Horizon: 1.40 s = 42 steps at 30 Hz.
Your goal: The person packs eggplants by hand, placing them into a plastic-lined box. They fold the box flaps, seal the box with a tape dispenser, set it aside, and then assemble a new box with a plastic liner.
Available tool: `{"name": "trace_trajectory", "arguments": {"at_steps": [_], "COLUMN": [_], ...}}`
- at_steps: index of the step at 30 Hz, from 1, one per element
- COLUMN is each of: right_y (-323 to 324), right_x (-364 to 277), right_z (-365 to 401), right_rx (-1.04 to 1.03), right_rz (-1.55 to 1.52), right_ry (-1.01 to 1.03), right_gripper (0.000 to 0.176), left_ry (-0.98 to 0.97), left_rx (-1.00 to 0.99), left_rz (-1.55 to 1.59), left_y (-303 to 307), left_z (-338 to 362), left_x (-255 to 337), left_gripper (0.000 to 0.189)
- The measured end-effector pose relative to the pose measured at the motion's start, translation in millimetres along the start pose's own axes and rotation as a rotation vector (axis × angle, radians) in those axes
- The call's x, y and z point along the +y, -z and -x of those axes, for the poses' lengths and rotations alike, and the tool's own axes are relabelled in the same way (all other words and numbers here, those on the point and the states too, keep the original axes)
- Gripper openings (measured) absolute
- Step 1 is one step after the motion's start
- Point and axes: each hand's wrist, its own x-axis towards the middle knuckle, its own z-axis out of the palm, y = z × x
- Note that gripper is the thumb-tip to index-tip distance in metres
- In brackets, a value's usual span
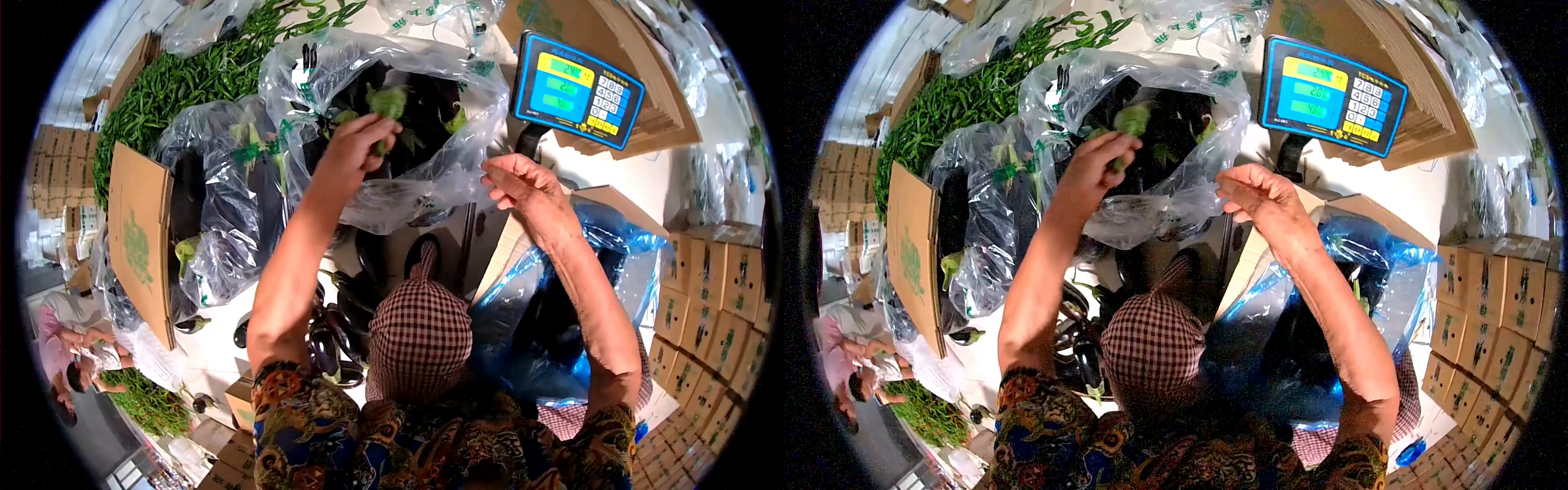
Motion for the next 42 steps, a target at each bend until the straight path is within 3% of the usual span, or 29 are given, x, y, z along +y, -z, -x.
{"name": "trace_trajectory", "arguments": {"at_steps": [3, 5, 7, 8, 10, 11, 13, 14, 15, 17, 18, 19, 21, 22, 23, 25, 27, 28, 30, 31, 33, 36, 39, 40, 42], "right_y": [-5, -3, -14, -17, -14, -8, 8, 15, 19, 36, 51, 61, 78, 87, 90, 100, 103, 103, 106, 103, 100, 104, 100, 98, 91], "right_x": [2, 5, 3, 1, -13, -19, -29, -32, -43, -46, -42, -42, -44, -42, -42, -33, -26, -25, -19, -22, -19, -11, -4, -10, -8], "right_z": [6, 8, 14, 18, 27, 30, 31, 43, 59, 81, 89, 102, 134, 145, 159, 175, 189, 199, 212, 222, 233, 237, 240, 249, 254], "right_rx": [0.005, -0.014, -0.006, -0.020, -0.145, -0.225, -0.600, -0.490, -0.377, -0.304, -0.309, -0.251, -0.142, -0.096, -0.039, 0.098, 0.199, 0.247, 0.364, 0.433, 0.470, 0.493, 0.477, 0.435, 0.371], "right_rz": [-0.180, -0.312, -0.436, -0.464, -0.705, -0.819, -0.992, -1.006, -1.011, -1.011, -0.966, -0.951, -0.845, -0.805, -0.769, -0.628, -0.593, -0.494, -0.216, -0.002, 0.080, 0.317, 0.335, 0.380, 0.539], "right_ry": [-0.055, -0.162, -0.154, -0.120, -0.088, -0.052, 0.188, 0.235, 0.281, 0.416, 0.494, 0.541, 0.630, 0.612, 0.642, 0.681, 0.708, 0.709, 0.741, 0.853, 0.834, 0.963, 0.964, 0.938, 0.951], "right_gripper": [0.024, 0.053, 0.074, 0.085, 0.076, 0.073, 0.064, 0.054, 0.046, 0.041, 0.042, 0.047, 0.052, 0.058, 0.060, 0.063, 0.084, 0.087, 0.092, 0.093, 0.091, 0.080, 0.074, 0.074, 0.065], "left_ry": [0.030, 0.002, -0.048, -0.081, -0.124, -0.118, -0.196, -0.200, -0.168, -0.183, -0.206, -0.146, -0.705, -0.846, -0.749, -0.447, -0.076, 0.058, 0.261, 0.304, 0.397, 0.272, 0.167, 0.272, 0.235], "left_rx": [-0.069, -0.041, 0.201, 0.121, -0.087, -0.179, -0.439, -0.508, -0.509, -0.196, -0.214, -0.078, -0.005, 0.070, 0.106, -0.102, -0.260, -0.394, -0.608, -0.601, -0.584, -0.670, -0.672, -0.647, -0.633], "left_rz": [0.292, 0.396, 0.383, 0.375, 0.304, 0.255, 0.195, 0.129, 0.086, -0.179, -0.363, -0.672, -1.124, -1.095, -0.929, -0.411, -0.211, -0.174, 0.154, 0.200, 0.299, 0.523, 0.398, 0.508, 0.617], "left_y": [13, -1, -39, -45, -42, -43, -43, -43, -44, -74, -80, -100, -114, -126, -141, -162, -200, -213, -231, -245, -272, -298, -291, -290, -281], "left_z": [58, 99, 136, 152, 167, 173, 168, 166, 166, 170, 160, 160, 138, 133, 133, 131, 136, 133, 120, 116, 110, 127, 137, 143, 147], "left_x": [10, 19, 36, 41, 44, 48, 47, 53, 55, 66, 71, 85, 75, 72, 72, 72, 75, 71, 48, 44, 35, 32, 21, 25, 19], "left_gripper": [0.025, 0.027, 0.032, 0.041, 0.060, 0.057, 0.052, 0.050, 0.047, 0.040, 0.029, 0.020, 0.016, 0.015, 0.018, 0.025, 0.046, 0.058, 0.065, 0.063, 0.061, 0.065, 0.064, 0.062, 0.055]}}
